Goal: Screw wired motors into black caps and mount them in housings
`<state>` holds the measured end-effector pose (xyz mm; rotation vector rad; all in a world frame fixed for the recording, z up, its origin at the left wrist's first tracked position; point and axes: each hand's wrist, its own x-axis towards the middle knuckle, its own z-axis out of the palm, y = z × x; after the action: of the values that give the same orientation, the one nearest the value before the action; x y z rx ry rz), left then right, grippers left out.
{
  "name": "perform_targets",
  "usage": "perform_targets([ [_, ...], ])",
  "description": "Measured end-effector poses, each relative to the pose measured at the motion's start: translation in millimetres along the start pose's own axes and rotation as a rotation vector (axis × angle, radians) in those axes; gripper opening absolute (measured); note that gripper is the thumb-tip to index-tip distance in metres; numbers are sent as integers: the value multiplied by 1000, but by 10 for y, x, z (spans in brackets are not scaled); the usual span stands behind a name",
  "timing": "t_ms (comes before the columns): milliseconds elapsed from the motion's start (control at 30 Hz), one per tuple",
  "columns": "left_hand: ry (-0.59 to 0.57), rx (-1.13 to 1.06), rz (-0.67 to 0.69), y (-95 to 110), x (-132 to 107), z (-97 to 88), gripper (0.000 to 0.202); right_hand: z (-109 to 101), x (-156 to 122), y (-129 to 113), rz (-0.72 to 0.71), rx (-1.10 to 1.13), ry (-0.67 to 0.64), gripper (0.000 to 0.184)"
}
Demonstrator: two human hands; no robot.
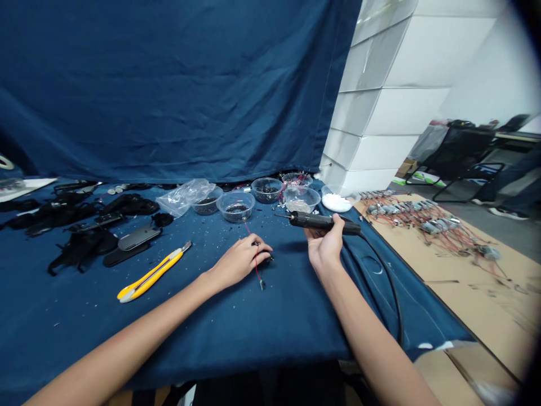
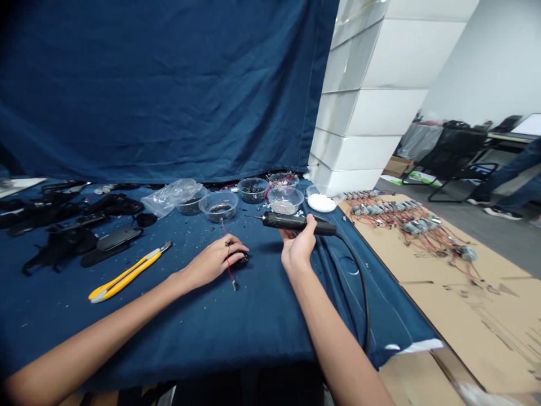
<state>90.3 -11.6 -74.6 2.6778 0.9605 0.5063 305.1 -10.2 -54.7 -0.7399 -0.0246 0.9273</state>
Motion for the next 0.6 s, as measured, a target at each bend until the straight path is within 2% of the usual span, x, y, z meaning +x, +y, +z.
perform_targets([
  [167,-29,-23,52,-5,-13,12,32,11,-4,-9,10,15,2,28],
  [267,-84,-6,70,-21,-39,27,42,14,-16,-5,19,9,-7,27],
  [367,-72,-125,28,-26,-31,53,43,13,-19,-12,25,15,-10,28],
  [433,24,-376,-106,-3,-13,80,41,17,-10,-38,17,35,4,29],
  [467,92,-569,-210,19,-6,94,41,22,-4,-59,6,48,10,30],
  [533,215,-1059,-405,83,4,120,44,41,4,-116,-35,76,0,32],
  [600,274,-1527,-494,167,6,135,48,70,-8,-179,-91,104,-43,35],
])
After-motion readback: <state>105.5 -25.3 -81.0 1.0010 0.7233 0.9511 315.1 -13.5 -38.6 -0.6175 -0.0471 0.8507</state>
